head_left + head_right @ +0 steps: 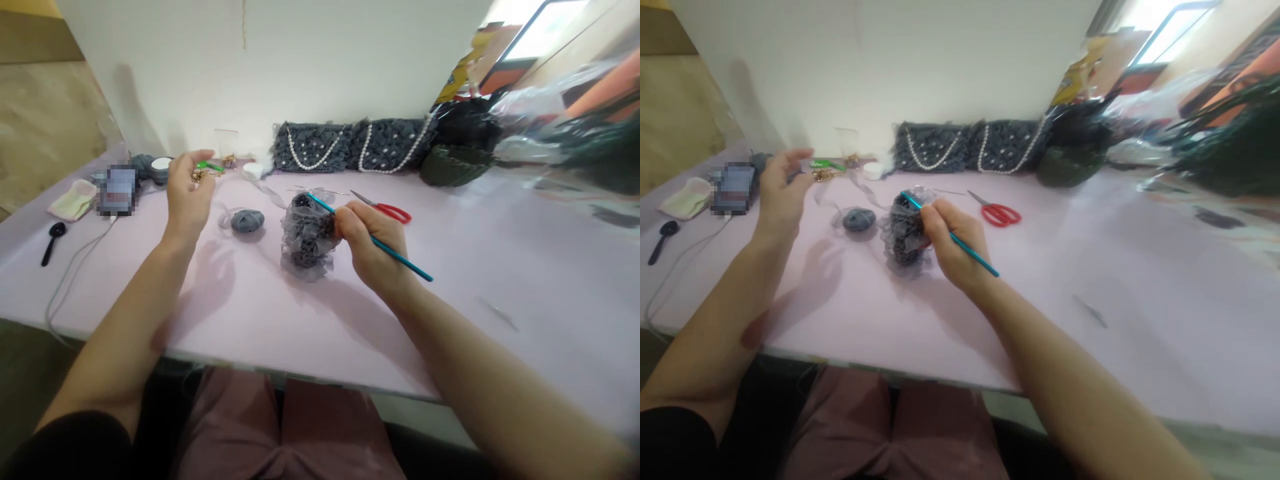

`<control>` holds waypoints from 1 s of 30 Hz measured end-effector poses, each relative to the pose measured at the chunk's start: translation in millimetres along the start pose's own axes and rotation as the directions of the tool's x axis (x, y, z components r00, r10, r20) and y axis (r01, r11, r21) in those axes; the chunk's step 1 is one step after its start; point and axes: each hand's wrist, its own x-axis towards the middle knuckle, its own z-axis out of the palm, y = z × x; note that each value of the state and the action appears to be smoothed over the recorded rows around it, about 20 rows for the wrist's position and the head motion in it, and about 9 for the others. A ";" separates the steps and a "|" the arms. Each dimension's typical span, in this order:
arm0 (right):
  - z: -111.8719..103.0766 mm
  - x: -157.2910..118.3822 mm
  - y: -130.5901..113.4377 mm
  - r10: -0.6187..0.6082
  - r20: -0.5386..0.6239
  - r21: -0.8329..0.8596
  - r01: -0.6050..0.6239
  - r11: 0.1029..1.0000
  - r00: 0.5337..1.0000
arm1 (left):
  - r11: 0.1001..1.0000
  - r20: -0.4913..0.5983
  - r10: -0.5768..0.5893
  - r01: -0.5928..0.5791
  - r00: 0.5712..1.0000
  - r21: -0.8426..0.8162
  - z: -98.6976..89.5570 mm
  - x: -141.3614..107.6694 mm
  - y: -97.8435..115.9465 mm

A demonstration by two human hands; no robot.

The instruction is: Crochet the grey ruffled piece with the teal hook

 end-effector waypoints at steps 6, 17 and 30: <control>1.4 -4.9 -2.5 -0.014 0.100 -0.051 0.019 0.999 0.995 | 0.960 0.337 0.272 -0.277 0.902 -0.034 11.9 -24.7 70.1; 1.0 -9.1 -3.2 -0.060 0.161 -0.098 0.076 0.992 0.985 | 0.906 0.479 -0.021 0.219 0.878 -0.362 15.9 -26.1 80.3; 2.6 -10.4 -2.1 -0.102 0.175 -0.081 0.118 0.990 0.979 | 0.864 0.712 -0.131 0.432 0.689 -0.259 16.9 -26.7 83.0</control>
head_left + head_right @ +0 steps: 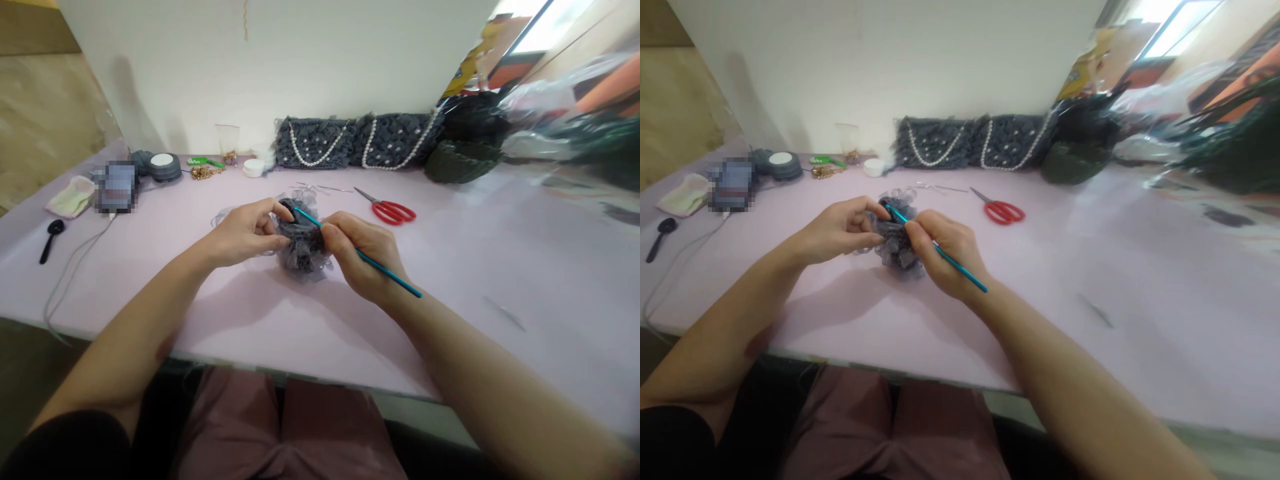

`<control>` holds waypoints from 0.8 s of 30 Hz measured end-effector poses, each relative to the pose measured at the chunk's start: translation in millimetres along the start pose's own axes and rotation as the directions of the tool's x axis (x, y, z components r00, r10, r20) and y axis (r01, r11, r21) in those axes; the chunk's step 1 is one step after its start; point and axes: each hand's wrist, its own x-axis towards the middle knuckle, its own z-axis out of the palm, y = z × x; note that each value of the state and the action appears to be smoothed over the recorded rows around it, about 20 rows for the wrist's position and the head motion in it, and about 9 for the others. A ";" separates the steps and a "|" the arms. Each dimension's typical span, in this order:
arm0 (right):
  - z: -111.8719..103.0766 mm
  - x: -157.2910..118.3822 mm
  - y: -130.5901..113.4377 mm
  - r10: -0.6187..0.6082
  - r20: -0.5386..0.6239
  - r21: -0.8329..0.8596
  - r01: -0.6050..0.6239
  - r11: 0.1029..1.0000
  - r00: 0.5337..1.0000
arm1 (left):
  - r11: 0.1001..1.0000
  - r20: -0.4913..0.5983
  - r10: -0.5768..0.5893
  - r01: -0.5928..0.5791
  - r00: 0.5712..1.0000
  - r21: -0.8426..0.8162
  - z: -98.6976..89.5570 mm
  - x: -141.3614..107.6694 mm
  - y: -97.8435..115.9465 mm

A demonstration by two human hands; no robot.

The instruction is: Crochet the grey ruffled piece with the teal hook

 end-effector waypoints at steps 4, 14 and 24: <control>0.6 -0.2 -2.8 -0.007 0.031 0.003 0.007 1.000 0.999 | 0.901 -0.113 0.177 -0.115 0.978 0.418 4.3 -2.1 0.1; 2.4 0.6 -3.1 -0.022 0.037 -0.022 0.023 0.999 0.999 | 0.668 -0.381 0.553 -0.122 0.741 0.734 3.0 0.4 -11.6; 2.8 0.4 -1.7 -0.046 0.048 -0.010 0.047 0.999 0.998 | 0.587 -0.163 0.648 -0.353 0.744 0.728 -1.5 2.2 -6.0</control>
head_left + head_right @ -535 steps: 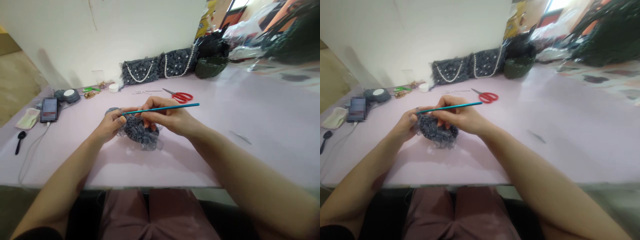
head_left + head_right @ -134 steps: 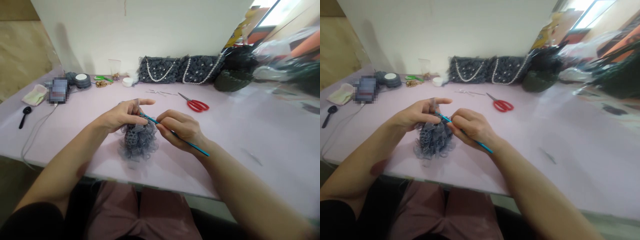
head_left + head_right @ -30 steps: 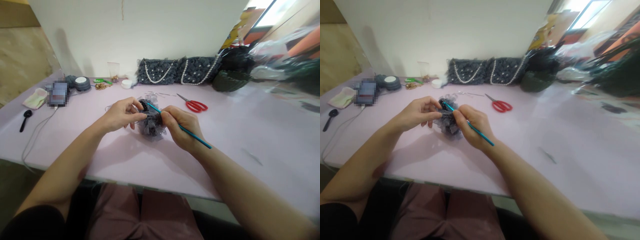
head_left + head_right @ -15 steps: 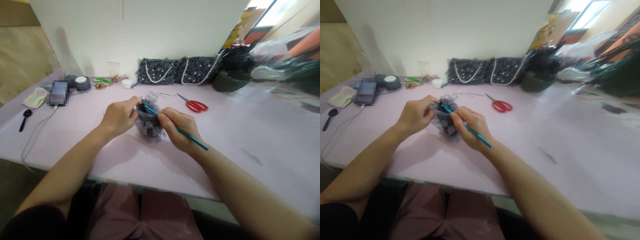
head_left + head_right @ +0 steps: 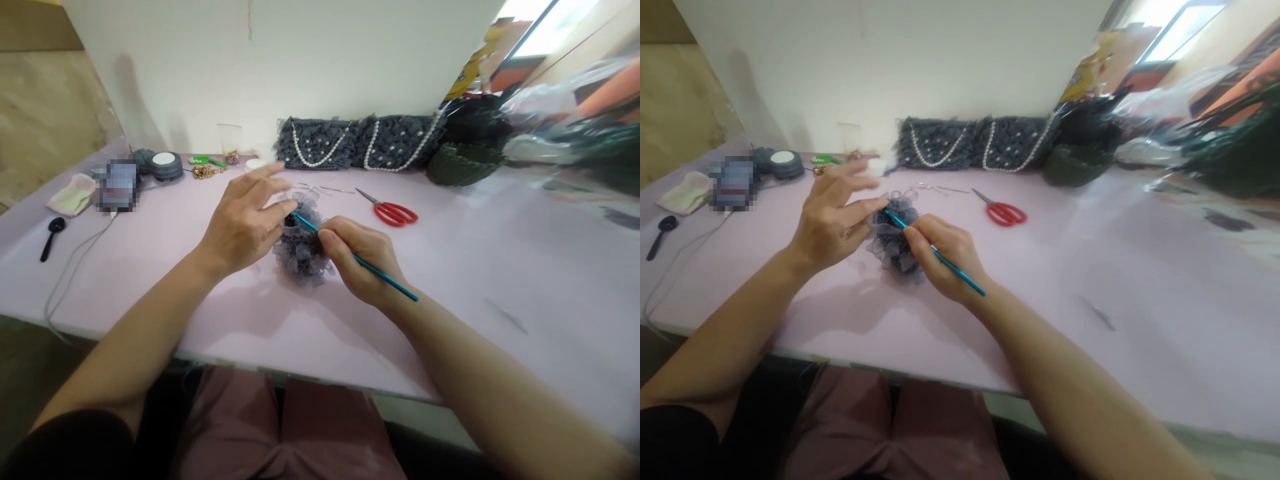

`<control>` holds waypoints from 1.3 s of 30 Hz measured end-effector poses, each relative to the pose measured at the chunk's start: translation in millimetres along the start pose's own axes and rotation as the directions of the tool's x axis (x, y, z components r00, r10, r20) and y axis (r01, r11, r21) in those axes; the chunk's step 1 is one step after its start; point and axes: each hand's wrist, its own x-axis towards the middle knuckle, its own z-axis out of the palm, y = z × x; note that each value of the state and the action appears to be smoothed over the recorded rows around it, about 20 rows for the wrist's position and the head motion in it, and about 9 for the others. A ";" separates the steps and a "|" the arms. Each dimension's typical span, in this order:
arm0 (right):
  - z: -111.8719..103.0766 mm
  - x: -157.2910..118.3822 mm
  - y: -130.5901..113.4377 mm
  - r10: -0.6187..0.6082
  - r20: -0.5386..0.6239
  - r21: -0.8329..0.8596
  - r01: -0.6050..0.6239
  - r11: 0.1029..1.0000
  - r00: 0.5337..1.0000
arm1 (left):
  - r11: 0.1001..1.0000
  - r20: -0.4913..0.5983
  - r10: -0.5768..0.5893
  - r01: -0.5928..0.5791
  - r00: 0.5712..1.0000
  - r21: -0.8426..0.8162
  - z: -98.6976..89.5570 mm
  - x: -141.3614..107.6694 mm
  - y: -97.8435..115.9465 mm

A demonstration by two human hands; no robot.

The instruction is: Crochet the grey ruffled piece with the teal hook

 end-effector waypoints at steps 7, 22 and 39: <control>-1.1 0.2 1.6 0.007 -0.015 -0.007 -0.008 1.000 1.000 | 0.983 0.226 -0.108 0.138 0.968 -0.120 -5.2 -4.2 -4.1; -2.6 0.7 4.4 -0.008 -0.018 -0.037 0.007 0.999 1.000 | 0.650 0.157 -0.356 0.365 0.921 -0.666 -20.8 5.7 6.7; -0.6 -0.1 5.2 -0.048 -0.018 -0.016 0.048 0.999 0.999 | 0.418 0.103 -0.383 0.271 0.918 -0.867 -30.5 7.9 4.7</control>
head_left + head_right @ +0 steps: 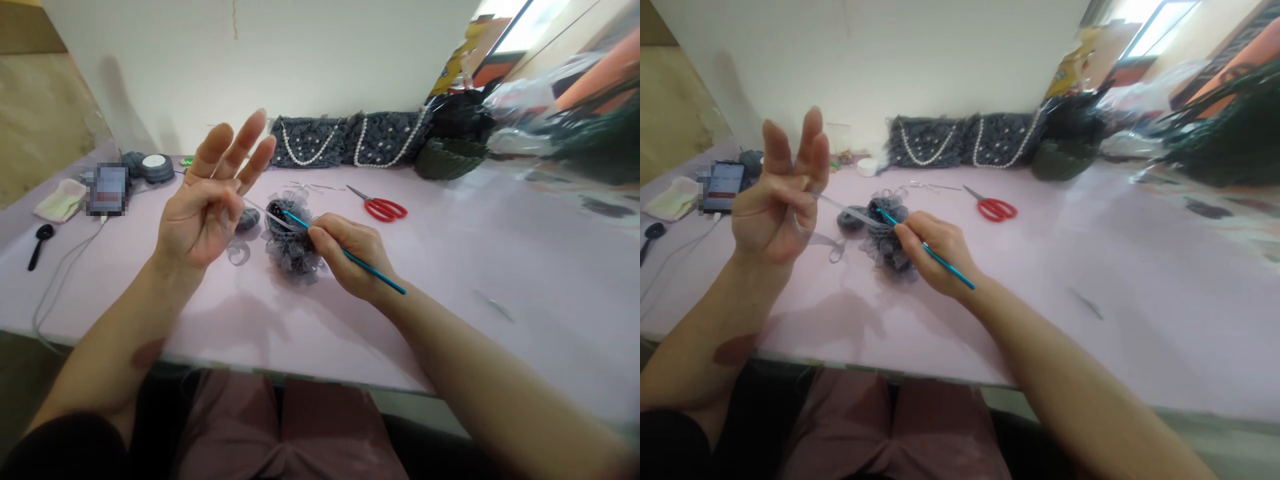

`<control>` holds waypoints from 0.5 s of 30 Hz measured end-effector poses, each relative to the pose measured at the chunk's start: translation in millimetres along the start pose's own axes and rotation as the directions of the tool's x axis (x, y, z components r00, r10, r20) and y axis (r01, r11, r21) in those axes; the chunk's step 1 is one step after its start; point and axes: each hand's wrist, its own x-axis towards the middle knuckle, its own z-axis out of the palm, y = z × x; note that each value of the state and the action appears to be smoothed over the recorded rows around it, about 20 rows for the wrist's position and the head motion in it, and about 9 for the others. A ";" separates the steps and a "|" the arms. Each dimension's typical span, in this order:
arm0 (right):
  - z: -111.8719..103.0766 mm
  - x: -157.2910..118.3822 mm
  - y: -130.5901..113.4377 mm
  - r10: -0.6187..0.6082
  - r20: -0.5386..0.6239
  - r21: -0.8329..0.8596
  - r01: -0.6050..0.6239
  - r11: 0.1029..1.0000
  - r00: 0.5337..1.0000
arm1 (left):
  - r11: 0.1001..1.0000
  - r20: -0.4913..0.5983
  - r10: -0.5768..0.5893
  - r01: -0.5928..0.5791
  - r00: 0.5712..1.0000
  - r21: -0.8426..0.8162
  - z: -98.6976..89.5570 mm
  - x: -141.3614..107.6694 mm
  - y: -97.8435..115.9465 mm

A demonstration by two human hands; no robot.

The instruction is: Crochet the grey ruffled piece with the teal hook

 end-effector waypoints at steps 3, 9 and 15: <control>-0.3 -0.4 -0.1 0.012 0.009 -0.014 -0.012 1.000 1.000 | 0.996 0.056 0.069 -0.072 0.996 0.052 -1.7 0.7 1.5; -0.1 0.6 0.0 0.004 0.007 -0.008 -0.004 1.000 1.000 | 0.609 0.260 0.121 -0.279 0.958 0.742 7.7 -1.2 -13.8; -0.4 0.7 1.9 0.006 0.007 -0.012 -0.006 1.000 1.000 | 0.479 0.362 0.051 -0.341 0.931 0.809 3.7 -1.7 -13.7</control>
